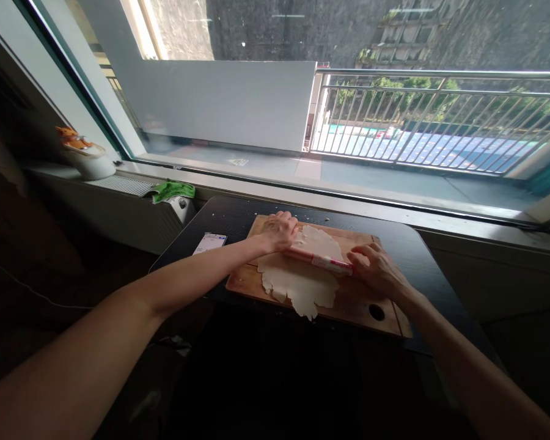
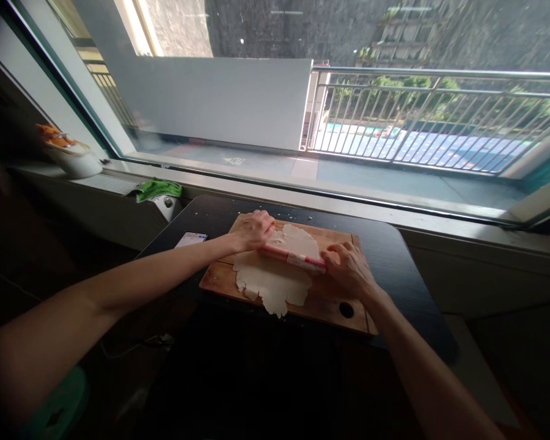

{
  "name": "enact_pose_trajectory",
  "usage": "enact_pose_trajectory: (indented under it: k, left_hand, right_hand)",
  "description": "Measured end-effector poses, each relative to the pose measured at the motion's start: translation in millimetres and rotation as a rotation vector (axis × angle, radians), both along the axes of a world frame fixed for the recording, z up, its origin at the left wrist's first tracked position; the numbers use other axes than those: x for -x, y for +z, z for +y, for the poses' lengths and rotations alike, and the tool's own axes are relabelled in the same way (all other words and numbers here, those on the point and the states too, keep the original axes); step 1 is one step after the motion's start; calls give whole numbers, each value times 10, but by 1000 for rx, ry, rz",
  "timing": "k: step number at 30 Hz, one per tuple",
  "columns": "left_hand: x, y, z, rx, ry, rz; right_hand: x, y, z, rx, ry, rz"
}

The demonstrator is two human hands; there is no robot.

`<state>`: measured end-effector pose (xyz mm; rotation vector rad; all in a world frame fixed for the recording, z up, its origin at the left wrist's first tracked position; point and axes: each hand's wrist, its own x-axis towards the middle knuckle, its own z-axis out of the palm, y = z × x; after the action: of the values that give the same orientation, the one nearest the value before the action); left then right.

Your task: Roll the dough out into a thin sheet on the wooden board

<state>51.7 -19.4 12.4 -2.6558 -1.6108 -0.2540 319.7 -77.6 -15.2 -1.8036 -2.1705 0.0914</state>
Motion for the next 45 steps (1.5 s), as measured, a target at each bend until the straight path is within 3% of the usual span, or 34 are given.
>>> enact_pose_trajectory:
  k: [4,7,9,13,15,18,22,24,27,29,31,33,36,42,45]
  left_hand:
    - [-192,-372,-139,18,-76,-83]
    - [-209,-487,-166,-40,-176,-108]
    - [-244,-453,24,-20,-175,-89]
    - [-455,-304,611,169,37,-25]
    - [-509,-280,716,154,72,-31]
    - [-398,-353,493,116,-26,-51]
    - [-222,-426,185,143,-182,-34]
    - [-285,-389,324,136,-96,-38]
    - [-486,-295,724,95,98,-55]
    - [-548,-261,854,68,147,-64]
    - [-490,-291,765,106,119,-61]
    - [-356,-362,537,175,34,-49]
    - [-227,-419,325,190,-64,-41]
    - [-505,-275,829,153,195,-70]
    - [-450,-281,737,192,138,-34]
  right_hand:
    - [268,-113,-66,-146,-98,-136]
    - [344,-160,-90,-197,-49,-208]
    - [330,-137,63,-146,-50,-217]
    - [251,-44,623,108,-239,-151]
    - [236,-46,733,88,-292,-133]
    - [259,-148,479,-39,-168,-155]
    - [276,-241,128,-67,17,-214]
    - [254,-197,299,-80,-28,-205]
    - [212,-81,772,-85,-234,-131]
    - [205,-37,909,-41,-323,-91]
    - [222,-65,777,30,-276,-82]
    - [252,-139,484,38,-125,-101]
    - [279,-203,225,-82,24,-141]
    - [257,-78,799,-48,-250,-52]
    - [299,-104,651,-2,-182,-94]
